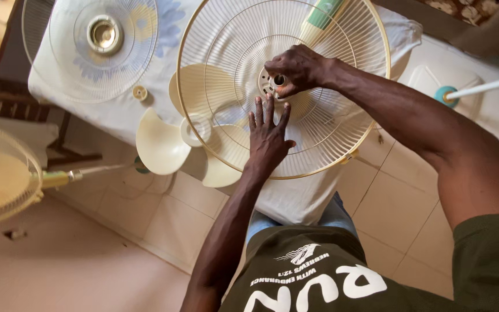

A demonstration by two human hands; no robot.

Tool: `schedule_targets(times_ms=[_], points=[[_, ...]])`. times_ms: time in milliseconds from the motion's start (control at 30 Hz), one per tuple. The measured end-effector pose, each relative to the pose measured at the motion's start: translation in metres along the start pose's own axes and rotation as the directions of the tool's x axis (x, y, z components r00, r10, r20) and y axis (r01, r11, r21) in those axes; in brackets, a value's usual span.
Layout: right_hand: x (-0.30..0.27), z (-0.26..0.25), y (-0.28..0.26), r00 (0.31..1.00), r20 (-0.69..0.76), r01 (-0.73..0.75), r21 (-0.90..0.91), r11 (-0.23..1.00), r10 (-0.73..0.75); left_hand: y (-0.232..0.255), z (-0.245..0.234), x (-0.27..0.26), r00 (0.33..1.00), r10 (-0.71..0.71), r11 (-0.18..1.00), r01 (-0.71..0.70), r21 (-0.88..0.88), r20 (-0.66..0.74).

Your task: The person unplugs a standing fan, moves it onto a bed, and uses a screwdriver to remove the front grille and the fan blades. The person places the removed parts on the bed.

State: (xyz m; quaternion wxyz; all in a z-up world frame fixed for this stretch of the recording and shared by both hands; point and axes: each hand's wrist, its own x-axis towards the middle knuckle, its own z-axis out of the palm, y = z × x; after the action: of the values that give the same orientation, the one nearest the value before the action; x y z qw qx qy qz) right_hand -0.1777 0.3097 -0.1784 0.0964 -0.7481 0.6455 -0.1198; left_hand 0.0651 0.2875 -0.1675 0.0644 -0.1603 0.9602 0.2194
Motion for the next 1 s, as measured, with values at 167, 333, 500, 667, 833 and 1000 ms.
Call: schedule_targets(times_ms=[167,333,500,667,833,1000], points=[[0.001,0.014,0.005,1.000,0.003,-0.022,-0.085,0.996,0.022,0.011,0.010,0.002,0.993,-0.093,0.994,0.089,-0.056,-0.079],[-0.007,0.045,-0.001,0.920,-0.391,-0.105,-0.250,0.962,-0.001,0.020,0.022,0.003,0.976,-0.142,0.989,0.132,-0.070,-0.164],[0.008,0.063,-0.002,0.858,-0.064,-0.499,0.129,0.857,0.510,0.021,0.028,0.005,0.965,-0.206,0.975,0.188,-0.116,-0.164],[0.013,0.028,0.016,0.980,0.116,-0.160,-0.026,0.987,0.162,0.026,0.025,0.005,0.959,-0.230,0.968,0.208,-0.137,-0.166],[0.020,0.003,0.032,0.925,0.211,0.346,-0.122,0.930,-0.317,0.027,0.024,0.004,0.956,-0.240,0.965,0.217,-0.144,-0.168],[0.032,0.007,0.034,0.906,0.220,0.396,-0.134,0.908,-0.363,0.025,0.024,-0.002,0.958,-0.229,0.967,0.202,-0.155,-0.175]])
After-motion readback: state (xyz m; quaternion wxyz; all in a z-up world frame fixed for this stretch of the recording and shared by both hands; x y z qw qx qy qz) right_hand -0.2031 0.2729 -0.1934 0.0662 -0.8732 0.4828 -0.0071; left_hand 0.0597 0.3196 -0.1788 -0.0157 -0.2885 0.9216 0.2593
